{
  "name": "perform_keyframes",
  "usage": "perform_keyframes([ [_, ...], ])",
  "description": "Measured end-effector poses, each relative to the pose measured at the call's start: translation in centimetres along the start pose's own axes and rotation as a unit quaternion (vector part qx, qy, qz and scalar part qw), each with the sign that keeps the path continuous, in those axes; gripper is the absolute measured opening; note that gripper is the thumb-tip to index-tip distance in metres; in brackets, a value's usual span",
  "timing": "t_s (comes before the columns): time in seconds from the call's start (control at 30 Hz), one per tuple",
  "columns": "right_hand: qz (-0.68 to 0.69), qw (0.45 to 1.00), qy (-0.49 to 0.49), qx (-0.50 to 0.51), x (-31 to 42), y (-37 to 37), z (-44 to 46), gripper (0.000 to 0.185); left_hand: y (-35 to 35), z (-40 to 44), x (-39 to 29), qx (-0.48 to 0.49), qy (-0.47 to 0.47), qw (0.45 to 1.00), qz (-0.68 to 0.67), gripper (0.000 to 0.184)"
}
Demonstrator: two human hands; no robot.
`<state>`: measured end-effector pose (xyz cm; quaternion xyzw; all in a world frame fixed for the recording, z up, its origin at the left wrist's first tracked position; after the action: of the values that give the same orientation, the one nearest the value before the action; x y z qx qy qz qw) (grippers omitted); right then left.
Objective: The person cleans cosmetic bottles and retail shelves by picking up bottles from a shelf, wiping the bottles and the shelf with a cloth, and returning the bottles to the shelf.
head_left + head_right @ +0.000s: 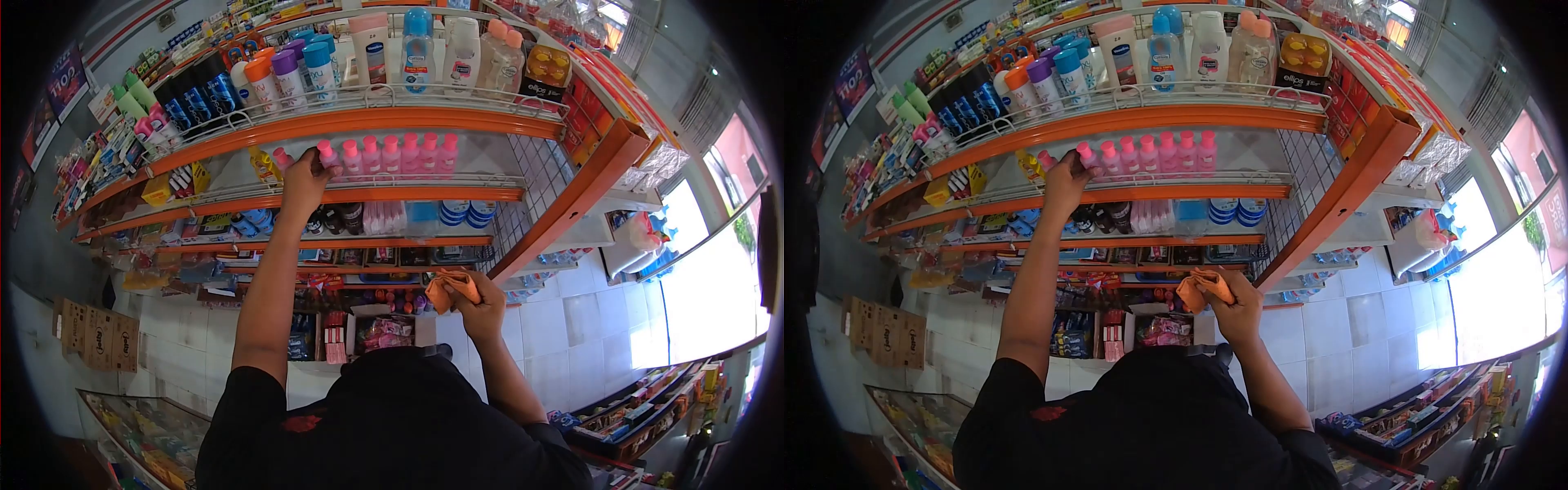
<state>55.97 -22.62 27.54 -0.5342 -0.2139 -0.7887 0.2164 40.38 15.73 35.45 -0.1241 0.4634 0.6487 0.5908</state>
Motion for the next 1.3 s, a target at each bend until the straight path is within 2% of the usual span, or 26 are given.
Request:
perform_keyframes([
  [0.27,-0.01,1.0,0.001,0.006,-0.1,-0.6,0.3,0.034,0.5,-0.4,-0.6,0.036,0.019,0.998,0.044,0.041],
  [0.37,-0.014,1.0,0.004,0.008,-0.6,-0.8,0.3,0.033,0.2,-0.3,0.9,0.021,0.019,0.998,-0.051,0.042],
  [0.87,-0.03,0.999,-0.018,0.014,-1.1,-1.6,0.9,0.031,-0.4,-0.2,1.2,0.007,-0.013,1.0,-0.021,0.039],
  [1.17,-0.032,0.999,-0.014,0.021,0.7,-2.8,2.0,0.028,0.4,-0.6,-0.1,0.025,0.01,0.998,-0.053,0.041],
  [1.2,-0.034,0.999,-0.015,0.024,1.1,-3.0,2.2,0.027,0.7,-0.7,-0.5,0.001,-0.024,0.998,-0.059,0.041],
  [1.27,-0.066,0.997,0.047,0.02,0.5,-3.3,2.7,0.024,1.6,-1.4,-0.9,-0.047,-0.09,0.993,-0.067,0.041],
  [1.3,-0.081,0.993,0.078,0.016,0.4,-3.5,2.9,0.022,2.7,-2.0,-0.5,-0.088,-0.055,0.992,-0.067,0.039],
])
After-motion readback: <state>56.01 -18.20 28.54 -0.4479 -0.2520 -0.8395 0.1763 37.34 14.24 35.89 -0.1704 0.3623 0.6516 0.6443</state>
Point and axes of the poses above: each hand's wrist, its own z-axis towards the middle knuckle, its own y-axis out of the back of the hand, x = y × z, the point moved 6 cm from there along z, towards the middle knuckle, and after that the axes turned 9 degrees about -x, right-handed, at the moved point
